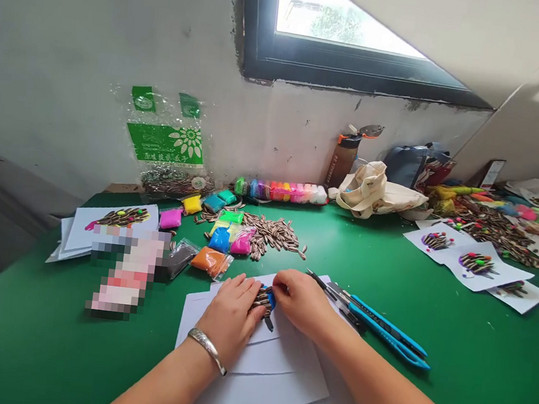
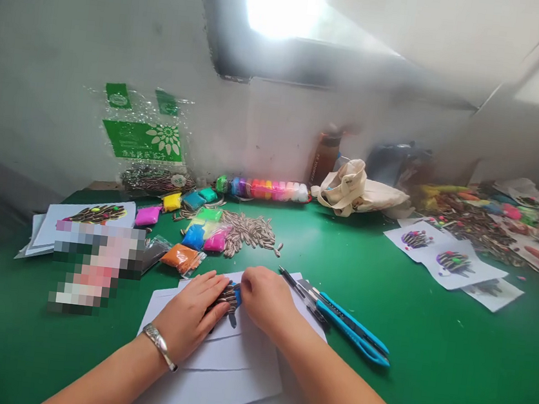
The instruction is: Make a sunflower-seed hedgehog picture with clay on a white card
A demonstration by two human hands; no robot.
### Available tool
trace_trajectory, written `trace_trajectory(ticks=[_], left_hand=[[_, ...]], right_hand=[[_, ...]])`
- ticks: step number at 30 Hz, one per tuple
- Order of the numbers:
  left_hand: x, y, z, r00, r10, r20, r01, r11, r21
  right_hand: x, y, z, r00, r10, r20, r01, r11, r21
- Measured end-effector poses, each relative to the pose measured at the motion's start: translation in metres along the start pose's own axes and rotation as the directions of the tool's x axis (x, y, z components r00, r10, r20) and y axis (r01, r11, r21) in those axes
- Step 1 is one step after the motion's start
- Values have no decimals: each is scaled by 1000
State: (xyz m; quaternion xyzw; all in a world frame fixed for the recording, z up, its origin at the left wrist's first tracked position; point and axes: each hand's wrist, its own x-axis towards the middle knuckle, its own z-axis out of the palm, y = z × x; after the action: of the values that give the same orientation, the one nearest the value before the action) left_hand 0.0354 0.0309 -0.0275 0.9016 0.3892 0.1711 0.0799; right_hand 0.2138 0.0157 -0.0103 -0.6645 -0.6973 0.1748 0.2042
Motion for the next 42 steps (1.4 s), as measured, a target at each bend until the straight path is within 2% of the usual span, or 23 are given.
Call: trace_trajectory(ticks=[16, 20, 26, 31, 34, 38, 42], left_hand=[[-3, 6, 6, 1000, -16, 3, 16, 1000, 6], [-4, 5, 7, 1000, -5, 0, 5, 1000, 7], [-5, 4, 5, 1000, 1, -13, -1, 1000, -26], [-5, 6, 0, 999, -2, 38, 4, 999, -47], [-5, 8, -1, 999, -12, 45, 14, 998, -60], [-6, 7, -1, 1000, -11, 22, 13, 996, -87], [-7, 3, 0, 999, -19, -31, 15, 992, -124]], right_hand=[[1, -3, 8, 1000, 20, -16, -21, 998, -58], [2, -1, 6, 1000, 6, -21, -7, 1000, -20], [4, 7, -1, 998, 17, -62, -8, 991, 135], [3, 6, 1, 998, -27, -63, 32, 996, 84], [14, 6, -1, 997, -50, -55, 52, 998, 33], [47, 2, -3, 994, -76, -76, 73, 997, -36], [72, -7, 7, 992, -91, -86, 81, 991, -110]])
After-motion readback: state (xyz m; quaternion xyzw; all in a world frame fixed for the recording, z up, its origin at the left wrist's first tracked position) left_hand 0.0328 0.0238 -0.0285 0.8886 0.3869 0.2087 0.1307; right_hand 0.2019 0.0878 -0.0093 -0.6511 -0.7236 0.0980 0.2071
